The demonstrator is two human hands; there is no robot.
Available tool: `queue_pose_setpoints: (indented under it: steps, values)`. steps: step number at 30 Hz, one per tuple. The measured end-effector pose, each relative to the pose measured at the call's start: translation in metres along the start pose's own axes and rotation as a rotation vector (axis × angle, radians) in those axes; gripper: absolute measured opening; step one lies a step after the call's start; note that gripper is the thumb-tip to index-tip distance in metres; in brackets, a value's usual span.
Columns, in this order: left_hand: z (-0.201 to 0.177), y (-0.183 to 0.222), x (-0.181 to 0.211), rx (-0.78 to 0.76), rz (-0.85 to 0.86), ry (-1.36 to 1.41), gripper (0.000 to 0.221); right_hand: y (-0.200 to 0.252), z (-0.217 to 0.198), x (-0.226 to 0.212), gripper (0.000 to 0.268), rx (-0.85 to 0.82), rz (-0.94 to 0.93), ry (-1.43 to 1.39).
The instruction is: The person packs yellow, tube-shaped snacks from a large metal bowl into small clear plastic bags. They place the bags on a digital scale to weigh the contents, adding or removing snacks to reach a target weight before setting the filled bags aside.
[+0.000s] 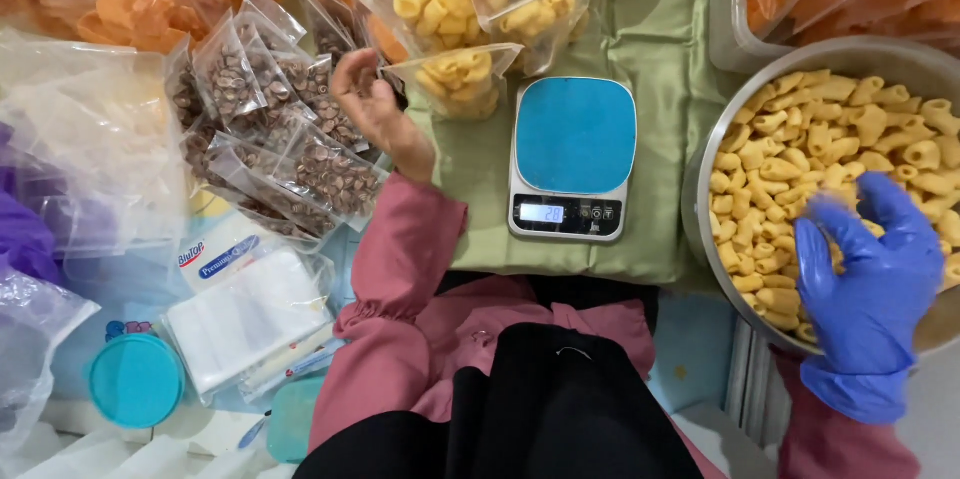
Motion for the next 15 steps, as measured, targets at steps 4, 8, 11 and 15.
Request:
queue_pose_setpoints:
  steps: [4,8,11,15]
  values:
    - [-0.011,-0.028,0.033,-0.064,0.031,-0.135,0.035,-0.023,-0.005,-0.008,0.025,-0.095,-0.13,0.219]
    - [-0.002,-0.072,0.024,-0.346,-0.003,-0.368,0.056,-0.087,-0.006,-0.033,0.058,-0.15,-0.223,-0.004]
    - [0.016,-0.085,0.035,-0.497,-0.002,-0.495,0.033,-0.149,-0.002,-0.067,0.044,-0.125,-0.392,-0.05]
    - [0.029,-0.095,0.048,-0.534,0.067,-0.66,0.013,-0.237,0.012,-0.121,0.033,0.032,-0.65,-0.126]
Point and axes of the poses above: each hand's wrist, its own y-axis away from the middle knuckle, its own z-axis out of the palm, x = y × z, the point moved 8 cm from there along -y, towards the middle knuckle, and after that the axes turned 15 degrees about -z, right-handed, at the moved point
